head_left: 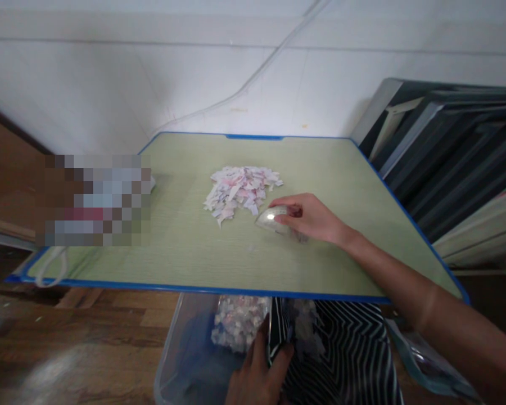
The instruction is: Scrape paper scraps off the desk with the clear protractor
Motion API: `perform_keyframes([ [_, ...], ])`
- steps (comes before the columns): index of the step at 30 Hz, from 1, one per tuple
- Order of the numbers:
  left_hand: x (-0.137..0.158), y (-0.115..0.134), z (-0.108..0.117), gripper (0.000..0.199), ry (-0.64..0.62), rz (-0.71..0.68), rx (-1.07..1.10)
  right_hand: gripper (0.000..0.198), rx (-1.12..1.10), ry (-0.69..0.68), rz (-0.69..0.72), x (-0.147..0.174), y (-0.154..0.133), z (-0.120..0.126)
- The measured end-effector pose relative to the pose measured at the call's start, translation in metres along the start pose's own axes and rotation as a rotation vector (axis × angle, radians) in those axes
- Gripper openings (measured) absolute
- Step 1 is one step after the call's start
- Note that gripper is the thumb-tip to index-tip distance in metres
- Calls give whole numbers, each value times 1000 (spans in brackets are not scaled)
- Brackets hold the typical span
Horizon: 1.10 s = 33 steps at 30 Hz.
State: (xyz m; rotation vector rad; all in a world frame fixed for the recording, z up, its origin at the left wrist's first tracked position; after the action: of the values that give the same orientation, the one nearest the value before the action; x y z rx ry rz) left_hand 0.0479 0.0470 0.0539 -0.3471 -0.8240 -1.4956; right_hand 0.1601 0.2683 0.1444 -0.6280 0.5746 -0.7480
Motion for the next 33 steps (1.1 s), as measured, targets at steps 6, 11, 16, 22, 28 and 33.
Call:
perform_keyframes([
  [6, -3, -1, -1, 78, -42, 25, 15, 30, 11, -170, 112, 5, -34, -31],
  [11, -4, -2, -4, 70, -23, 10, -18, 33, 0, -330, 247, 11, -50, -41],
  [16, -4, -3, -5, 74, 5, 13, -39, 32, -2, -392, 343, 14, -55, -45],
  [22, -4, -3, -5, 77, -15, 44, -31, 34, -217, -368, 358, 15, -51, -46],
  [28, -4, -4, -5, 77, -16, 20, -11, 37, -380, -117, 161, 3, -20, -29],
  [33, -4, -3, -5, 78, -20, 12, -13, 32, -150, 165, 12, -5, 7, -1],
])
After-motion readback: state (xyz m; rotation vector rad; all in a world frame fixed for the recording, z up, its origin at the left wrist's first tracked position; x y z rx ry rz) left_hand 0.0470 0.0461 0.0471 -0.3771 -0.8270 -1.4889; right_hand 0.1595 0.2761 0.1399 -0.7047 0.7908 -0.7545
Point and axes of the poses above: each hand's wrist, its own x-axis away from the middle knuckle, its own z-axis out of the back of the hand, y = z × x, the point moved 4 cm from there along -x, towards the middle knuckle, and after that the axes turned 12 degrees about z, right-handed, at the moved point
